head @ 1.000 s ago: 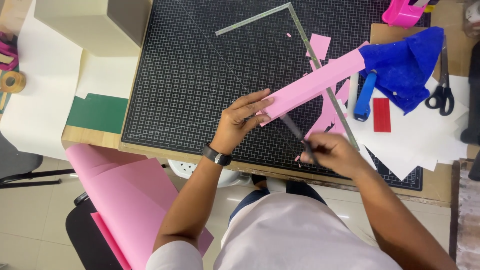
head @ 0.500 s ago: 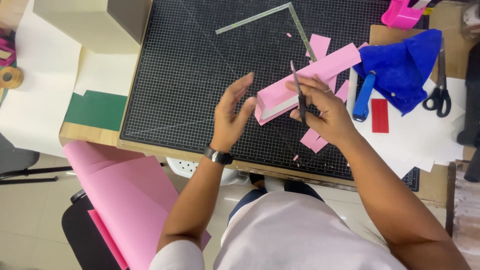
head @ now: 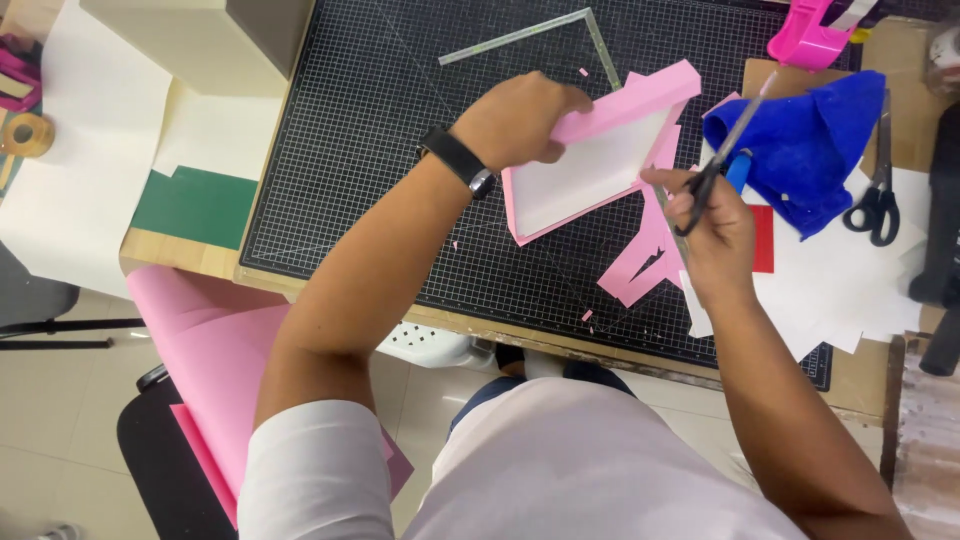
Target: Trimming excess pink paper from a small box and cutting paper strips using scissors and a ruler on a cutting mat.
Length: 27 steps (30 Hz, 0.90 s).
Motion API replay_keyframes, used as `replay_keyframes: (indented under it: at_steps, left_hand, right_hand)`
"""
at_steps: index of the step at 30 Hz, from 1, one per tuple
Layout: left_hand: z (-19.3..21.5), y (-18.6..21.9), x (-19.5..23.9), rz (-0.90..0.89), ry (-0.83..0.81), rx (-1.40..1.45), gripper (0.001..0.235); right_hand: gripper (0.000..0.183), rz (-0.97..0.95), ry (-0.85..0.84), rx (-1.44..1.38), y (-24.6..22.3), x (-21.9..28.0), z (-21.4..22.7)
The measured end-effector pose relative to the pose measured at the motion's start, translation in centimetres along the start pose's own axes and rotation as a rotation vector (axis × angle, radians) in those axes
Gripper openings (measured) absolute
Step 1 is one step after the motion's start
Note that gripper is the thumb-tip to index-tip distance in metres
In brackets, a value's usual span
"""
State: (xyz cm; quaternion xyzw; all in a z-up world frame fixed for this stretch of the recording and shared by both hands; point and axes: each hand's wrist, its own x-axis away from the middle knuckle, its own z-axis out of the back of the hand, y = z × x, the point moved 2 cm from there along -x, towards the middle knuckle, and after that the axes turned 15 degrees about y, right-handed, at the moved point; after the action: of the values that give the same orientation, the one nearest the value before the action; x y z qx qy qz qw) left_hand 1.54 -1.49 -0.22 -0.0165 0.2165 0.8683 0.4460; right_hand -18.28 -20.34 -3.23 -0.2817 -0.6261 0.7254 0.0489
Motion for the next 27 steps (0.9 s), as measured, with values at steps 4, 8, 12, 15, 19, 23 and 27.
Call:
replay_keyframes:
  at_steps: [4, 8, 12, 15, 19, 23, 27]
  left_hand:
    - [0.4, -1.1, -0.4, -0.013, -0.006, 0.003, 0.056]
    - [0.6, -1.4, -0.6, -0.001, -0.011, -0.022, 0.051]
    - [0.5, -2.0, -1.1, 0.006, 0.003, -0.020, 0.051]
    - [1.0, -2.4, -1.3, 0.007, -0.056, 0.082, 0.051]
    - [1.6, -3.1, -0.8, 0.009, -0.055, 0.134, 0.058]
    - [1.2, -2.9, 0.1, -0.080, 0.015, 0.233, 0.055]
    - [0.3, -2.4, -0.1, -0.152, -0.023, 0.286, 0.056]
  right_hand:
    - [0.028, -0.050, 0.065, -0.019, 1.8, 0.7, 2.3]
    - [0.038, -0.142, 0.142, -0.019, 2.9, 1.7, 3.8]
    - [0.034, -0.210, 0.218, -0.021, 5.6, 3.0, 4.8]
    - [0.010, -0.231, 0.234, -0.077, 6.7, 3.9, 4.8]
    - [0.021, -0.270, 0.248, -0.022, 6.0, 4.2, 3.9]
    - [0.020, -0.082, 0.180, 0.054, 3.6, 4.0, 3.3]
    - [0.013, 0.065, 0.129, 0.080, 0.8, 1.8, 1.9]
